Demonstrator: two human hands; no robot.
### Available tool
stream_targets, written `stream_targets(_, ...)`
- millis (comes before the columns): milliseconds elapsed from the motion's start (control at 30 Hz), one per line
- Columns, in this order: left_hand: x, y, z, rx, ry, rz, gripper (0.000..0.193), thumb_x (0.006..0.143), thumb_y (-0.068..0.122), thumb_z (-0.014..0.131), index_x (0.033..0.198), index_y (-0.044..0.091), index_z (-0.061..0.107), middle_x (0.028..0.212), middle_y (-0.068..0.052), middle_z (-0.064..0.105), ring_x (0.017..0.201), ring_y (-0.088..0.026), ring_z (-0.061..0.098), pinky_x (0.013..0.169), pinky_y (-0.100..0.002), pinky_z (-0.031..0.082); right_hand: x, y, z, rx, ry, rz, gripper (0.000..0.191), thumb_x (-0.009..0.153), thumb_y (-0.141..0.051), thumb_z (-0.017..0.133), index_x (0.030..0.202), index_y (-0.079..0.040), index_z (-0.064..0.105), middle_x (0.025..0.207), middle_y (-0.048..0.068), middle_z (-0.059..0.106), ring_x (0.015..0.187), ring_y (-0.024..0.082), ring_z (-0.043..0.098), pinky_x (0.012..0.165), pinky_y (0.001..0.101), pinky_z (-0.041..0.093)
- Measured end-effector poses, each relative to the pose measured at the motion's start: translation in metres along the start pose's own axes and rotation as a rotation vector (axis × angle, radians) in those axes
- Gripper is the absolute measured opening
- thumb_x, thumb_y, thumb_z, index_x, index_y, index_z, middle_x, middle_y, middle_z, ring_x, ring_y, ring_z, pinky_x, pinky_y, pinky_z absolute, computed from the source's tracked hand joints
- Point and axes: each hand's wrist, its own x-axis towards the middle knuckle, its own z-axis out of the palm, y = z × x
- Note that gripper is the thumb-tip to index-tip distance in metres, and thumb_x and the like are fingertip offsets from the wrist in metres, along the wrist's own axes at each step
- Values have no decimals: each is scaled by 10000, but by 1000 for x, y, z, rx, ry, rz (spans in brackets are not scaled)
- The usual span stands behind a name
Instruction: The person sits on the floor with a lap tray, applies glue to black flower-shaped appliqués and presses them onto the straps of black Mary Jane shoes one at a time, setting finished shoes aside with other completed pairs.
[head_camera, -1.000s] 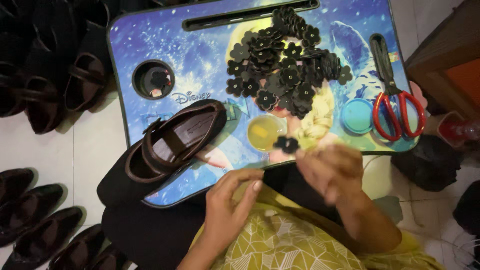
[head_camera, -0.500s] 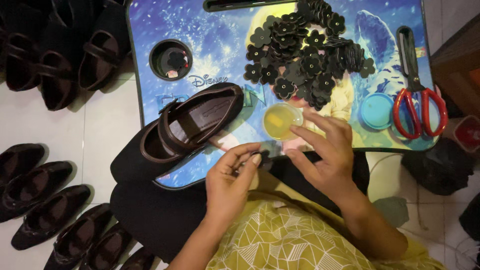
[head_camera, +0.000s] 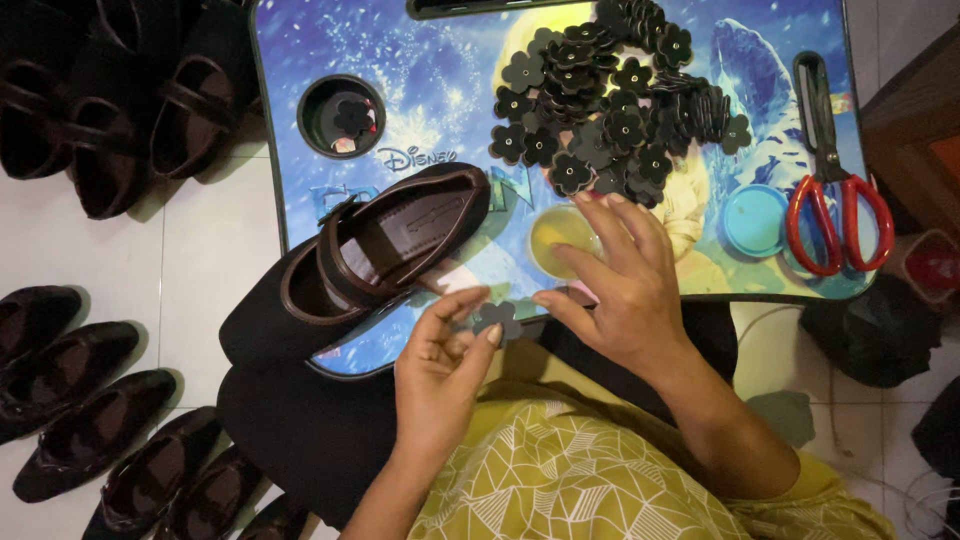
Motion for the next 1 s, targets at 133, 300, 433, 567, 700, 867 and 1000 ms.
stream_targets(133, 1, 2, -1, 14, 36, -6, 482, 921, -48, 667, 1376, -7, 514, 1225, -69, 684, 934, -85, 639, 832, -232, 527, -10, -3, -10, -53, 84, 11, 447, 814, -389, 866, 1116, -75, 766, 1455, 169, 561, 1388, 388, 454, 1180, 514, 350)
stream_targets(300, 3, 1, 0, -34, 29, -4, 432, 978, -35, 627, 1399, -18, 534, 1034, -54, 662, 949, -78, 627, 857, -239, 527, -17, -5, -16, -19, 52, 9, 420, 798, -384, 885, 1063, -82, 762, 1458, 154, 565, 1379, 370, 459, 1181, 495, 356)
stream_targets(433, 2, 3, 2, -52, 26, -17, 409, 983, -20, 609, 1386, -15, 538, 1044, -56, 679, 959, -80, 637, 877, -247, 538, -19, -7, -14, -20, 51, 16, 407, 781, -375, 895, 1027, -82, 759, 1440, 141, 566, 1368, 372, 464, 1174, 494, 360)
stream_targets(567, 3, 7, 3, -48, 43, -48, 407, 982, -6, 604, 1384, -6, 543, 1018, -56, 693, 936, -82, 644, 851, -260, 547, -20, -10, -16, 31, 32, 24, 368, 777, -357, 887, 958, -76, 734, 1441, 148, 572, 1366, 375, 473, 1177, 503, 361)
stream_targets(700, 2, 12, 4, -60, 28, -80, 419, 989, 19, 580, 1404, 18, 520, 1016, -51, 711, 945, -78, 671, 876, -269, 577, -19, -19, -29, 293, -29, 87, 259, 783, -268, 830, 937, -95, 714, 1451, 142, 592, 1384, 367, 505, 1184, 484, 378)
stream_targets(867, -5, 20, 6, -121, -40, -70, 473, 1014, 14, 574, 1482, 25, 504, 1012, -19, 663, 920, -51, 618, 862, -276, 577, -16, -42, -32, 389, -48, 49, 259, 838, -107, 721, 1095, -94, 744, 1418, 157, 600, 1362, 364, 531, 1176, 473, 406)
stream_targets(1000, -10, 25, 10, -156, -92, -46, 461, 1032, 7, 561, 1488, 13, 490, 1020, -40, 696, 894, -58, 612, 850, -266, 550, -13, -56, -19, 261, -48, 4, 321, 868, -33, 696, 1179, -95, 750, 1404, 158, 610, 1345, 367, 523, 1161, 475, 423)
